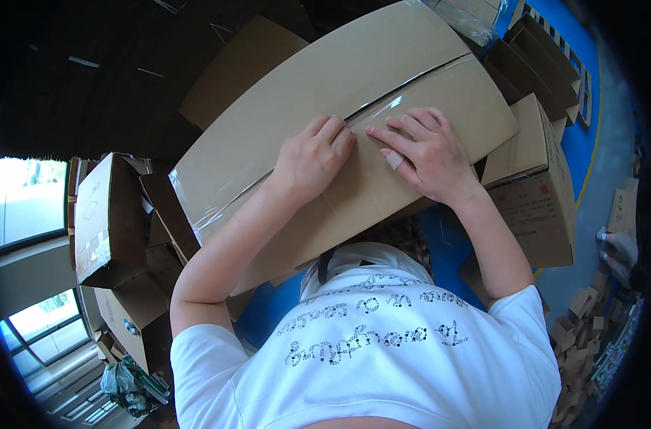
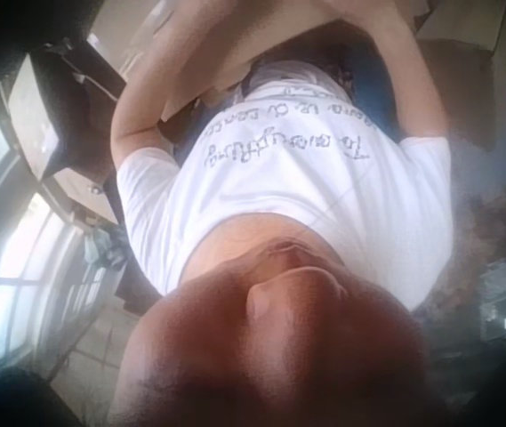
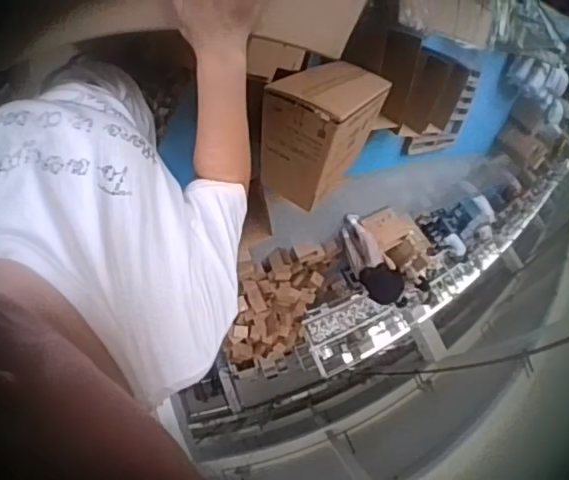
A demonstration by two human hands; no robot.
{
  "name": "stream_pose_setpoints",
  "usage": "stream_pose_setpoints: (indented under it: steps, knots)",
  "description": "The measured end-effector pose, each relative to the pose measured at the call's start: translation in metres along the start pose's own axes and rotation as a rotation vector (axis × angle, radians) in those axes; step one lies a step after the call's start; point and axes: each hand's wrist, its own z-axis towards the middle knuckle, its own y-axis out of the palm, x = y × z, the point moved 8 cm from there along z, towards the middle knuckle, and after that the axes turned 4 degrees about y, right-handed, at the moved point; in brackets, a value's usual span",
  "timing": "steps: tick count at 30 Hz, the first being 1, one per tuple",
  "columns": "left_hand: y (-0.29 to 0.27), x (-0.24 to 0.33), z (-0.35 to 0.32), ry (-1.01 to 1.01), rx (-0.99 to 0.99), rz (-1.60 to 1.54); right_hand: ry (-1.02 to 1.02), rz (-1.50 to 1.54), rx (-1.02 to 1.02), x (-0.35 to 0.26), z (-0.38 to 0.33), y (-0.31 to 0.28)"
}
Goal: The person assembles and seals a cardboard box using a tape dispenser.
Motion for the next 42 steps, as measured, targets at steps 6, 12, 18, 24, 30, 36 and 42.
stream_pose_setpoints:
  steps: [6,12,18,24,30,36,42]
  knots:
    - [-0.015,-0.03,-0.019,-0.203,-0.032,-0.314,0.065,0.205,0.0,0.013,0.016,-0.012]
    - [0.004,-0.031,-0.035,-0.182,-0.287,-0.072,-0.007,-0.023,-0.095,0.002,0.025,0.007]
    - [0.021,-0.025,-0.047,-0.181,-0.389,-0.079,0.002,-0.089,-0.22,0.005,0.017,0.028]
    - [0.019,-0.025,-0.045,-0.121,-0.375,-0.028,0.012,-0.057,-0.22,0.009,0.017,0.028]
    - [0.018,-0.023,-0.044,-0.109,-0.369,-0.043,-0.145,-0.122,-0.223,-0.013,0.022,0.02]
    - [0.018,-0.021,-0.044,-0.073,-0.38,-0.086,-0.11,-0.051,-0.327,-0.002,0.016,0.033]
    - [0.015,-0.021,-0.047,-0.041,-0.426,-0.041,-0.183,-0.055,-0.348,-0.012,0.019,0.03]
